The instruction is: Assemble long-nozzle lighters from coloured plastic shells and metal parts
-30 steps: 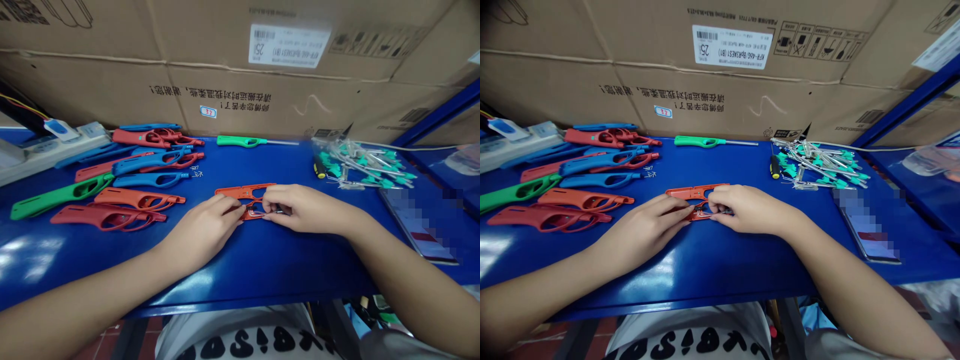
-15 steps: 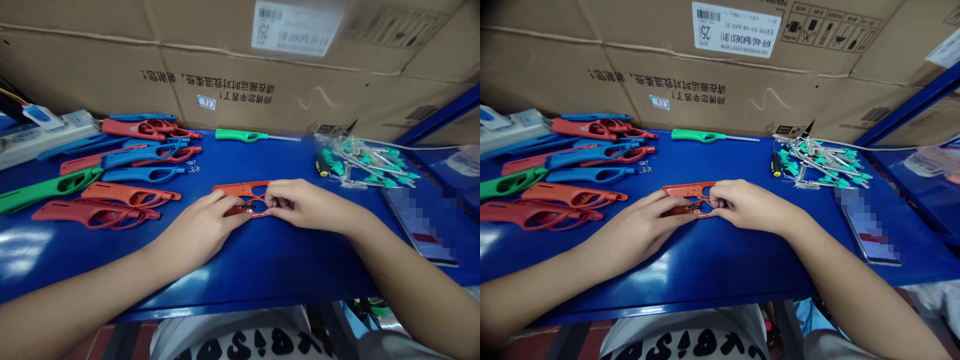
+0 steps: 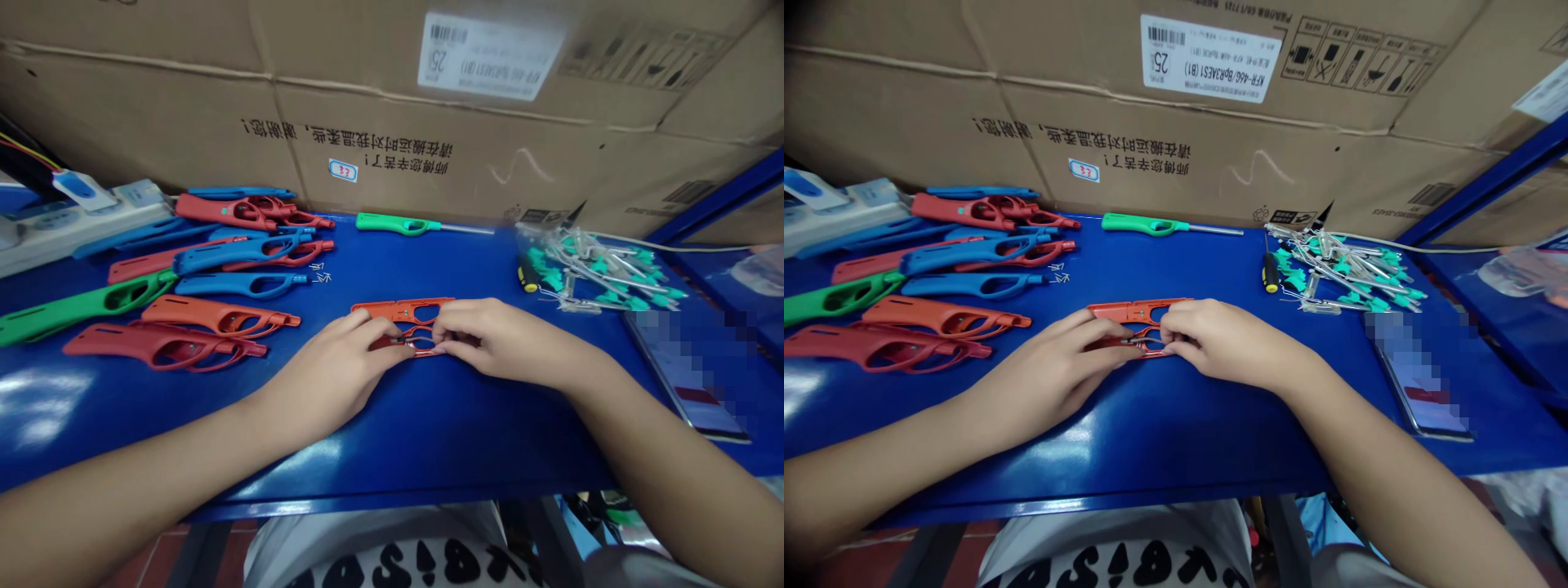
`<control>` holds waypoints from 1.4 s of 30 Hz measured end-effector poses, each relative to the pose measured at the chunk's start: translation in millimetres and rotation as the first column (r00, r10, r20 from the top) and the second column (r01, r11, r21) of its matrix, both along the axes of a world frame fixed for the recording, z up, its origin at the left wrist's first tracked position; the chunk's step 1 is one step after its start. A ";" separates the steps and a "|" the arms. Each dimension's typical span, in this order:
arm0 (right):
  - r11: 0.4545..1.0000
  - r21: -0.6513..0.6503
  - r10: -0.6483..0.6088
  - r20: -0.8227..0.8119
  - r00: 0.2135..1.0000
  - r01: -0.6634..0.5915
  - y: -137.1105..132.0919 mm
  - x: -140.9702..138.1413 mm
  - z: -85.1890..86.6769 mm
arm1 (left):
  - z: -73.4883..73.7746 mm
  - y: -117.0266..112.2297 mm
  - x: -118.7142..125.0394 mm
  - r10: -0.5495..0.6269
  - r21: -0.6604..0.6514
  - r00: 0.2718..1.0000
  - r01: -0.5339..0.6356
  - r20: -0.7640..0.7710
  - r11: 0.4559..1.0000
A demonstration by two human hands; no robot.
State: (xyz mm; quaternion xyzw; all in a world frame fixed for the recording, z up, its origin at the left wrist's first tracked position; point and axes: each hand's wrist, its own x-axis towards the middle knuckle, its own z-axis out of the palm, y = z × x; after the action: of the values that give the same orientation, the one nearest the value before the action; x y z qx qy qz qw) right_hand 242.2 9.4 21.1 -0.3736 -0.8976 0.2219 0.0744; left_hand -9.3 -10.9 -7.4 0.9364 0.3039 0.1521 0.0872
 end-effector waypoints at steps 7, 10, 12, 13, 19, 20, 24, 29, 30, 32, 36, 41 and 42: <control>1.000 0.001 -0.003 0.028 1.000 0.003 -1.2 -0.7 0.2 | -1.4 1.6 0.3 -0.010 -0.013 0.999 0.010 0.043 1.000; 1.000 0.003 -0.007 0.033 0.999 0.007 -1.0 -0.6 -0.5 | -1.9 1.5 -0.5 -0.010 -0.017 0.998 0.011 0.055 1.000; 1.000 0.006 -0.007 0.031 0.999 0.007 -0.9 -0.3 -0.5 | -2.1 1.2 -0.9 -0.007 -0.019 0.998 0.008 0.058 1.000; 1.000 0.007 -0.004 0.029 1.000 0.004 -0.8 -0.2 -0.5 | -2.1 1.1 -0.9 -0.005 -0.019 0.998 0.006 0.057 1.000; 1.000 -0.004 0.017 0.007 1.000 -0.017 -0.3 1.0 0.5 | -1.8 1.6 0.6 -0.007 -0.014 0.998 0.008 0.057 1.000; 1.000 -0.008 0.020 0.005 1.000 -0.020 -0.2 1.1 0.7 | -1.7 1.6 0.9 -0.005 -0.014 0.998 0.006 0.057 1.000; 1.000 -0.003 0.023 0.021 1.000 -0.023 -0.1 -0.3 1.1 | -0.7 1.4 0.5 -0.002 -0.003 0.998 0.002 0.057 1.000; 1.000 0.010 0.006 0.065 0.998 -0.007 -1.0 -3.8 1.4 | 2.8 -0.2 -1.8 -0.041 0.112 0.999 0.037 0.027 0.993; 1.000 0.005 0.009 0.062 0.998 -0.009 -1.3 -3.9 1.9 | 3.3 -0.7 -2.0 -0.049 0.141 0.999 0.046 0.017 0.989; 1.000 -0.007 0.013 0.039 0.999 -0.013 -1.9 -3.1 3.5 | 3.8 -1.7 -2.0 -0.051 0.181 0.999 0.052 -0.011 0.982; 0.999 -0.030 0.038 -0.004 0.999 -0.038 -4.0 0.6 8.2 | 3.4 -2.5 -1.5 -0.035 0.216 0.997 0.050 -0.072 0.975; 0.994 0.004 0.107 0.029 0.994 -0.107 -7.7 -0.1 10.6 | 4.6 -0.6 -1.9 -0.061 0.218 0.994 0.080 -0.090 0.973; 0.994 0.010 0.111 0.033 0.993 -0.111 -7.9 -1.3 9.6 | 4.8 -0.2 -2.0 -0.062 0.215 0.994 0.081 -0.091 0.973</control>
State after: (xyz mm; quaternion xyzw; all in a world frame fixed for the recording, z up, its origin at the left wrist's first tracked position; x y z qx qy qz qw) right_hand 240.9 1.5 30.7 -0.3260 -0.9194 0.2143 0.0498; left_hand -11.4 -11.1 -2.6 0.9562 0.2548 0.1422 -0.0237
